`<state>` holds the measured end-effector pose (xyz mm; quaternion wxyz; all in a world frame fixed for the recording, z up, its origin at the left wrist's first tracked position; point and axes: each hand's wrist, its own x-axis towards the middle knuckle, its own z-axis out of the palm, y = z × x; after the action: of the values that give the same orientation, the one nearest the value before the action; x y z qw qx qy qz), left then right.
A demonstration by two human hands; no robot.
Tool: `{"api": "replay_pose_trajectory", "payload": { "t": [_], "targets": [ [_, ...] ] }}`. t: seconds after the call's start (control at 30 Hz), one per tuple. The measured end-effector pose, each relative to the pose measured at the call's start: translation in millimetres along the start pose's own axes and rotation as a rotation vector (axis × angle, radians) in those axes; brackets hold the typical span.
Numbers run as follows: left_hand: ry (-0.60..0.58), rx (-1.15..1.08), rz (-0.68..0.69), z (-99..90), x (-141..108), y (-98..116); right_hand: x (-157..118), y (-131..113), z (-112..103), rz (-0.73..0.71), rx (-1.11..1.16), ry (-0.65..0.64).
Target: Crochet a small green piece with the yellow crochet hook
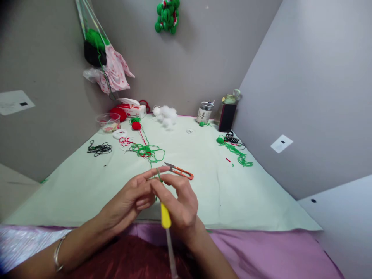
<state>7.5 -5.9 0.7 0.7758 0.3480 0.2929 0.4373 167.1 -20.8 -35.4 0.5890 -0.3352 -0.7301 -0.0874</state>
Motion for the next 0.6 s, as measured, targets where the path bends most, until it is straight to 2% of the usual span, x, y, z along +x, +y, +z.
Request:
{"api": "replay_pose_trajectory", "payload": {
  "t": [0.07,0.13,0.2,0.33,0.43,0.53,0.6],
  "targets": [
    [-0.02,-0.051,-0.034,0.2,0.7,2.1,5.1,-2.1,-2.3,0.207,0.184,0.05],
    [0.011,-0.052,0.019,1.3,1.0,4.8,11.9,-4.6,-4.6,0.411,0.374,0.097],
    [0.025,-0.01,0.062,3.0,0.8,6.6,17.3,-6.1,-5.0,0.499,0.472,0.097],
    [0.004,0.098,0.093,4.8,0.1,6.5,18.1,-7.1,-2.0,0.465,0.426,0.043],
    [0.033,0.122,0.14,3.9,0.6,3.9,11.4,-7.2,0.5,0.42,0.36,0.028],
    [0.049,0.066,0.14,2.1,1.9,0.2,3.6,-6.7,2.9,0.237,0.193,-0.017],
    [0.02,0.01,0.072,0.3,3.2,-1.3,1.3,-5.4,2.8,0.128,0.085,-0.02]
  ]
}}
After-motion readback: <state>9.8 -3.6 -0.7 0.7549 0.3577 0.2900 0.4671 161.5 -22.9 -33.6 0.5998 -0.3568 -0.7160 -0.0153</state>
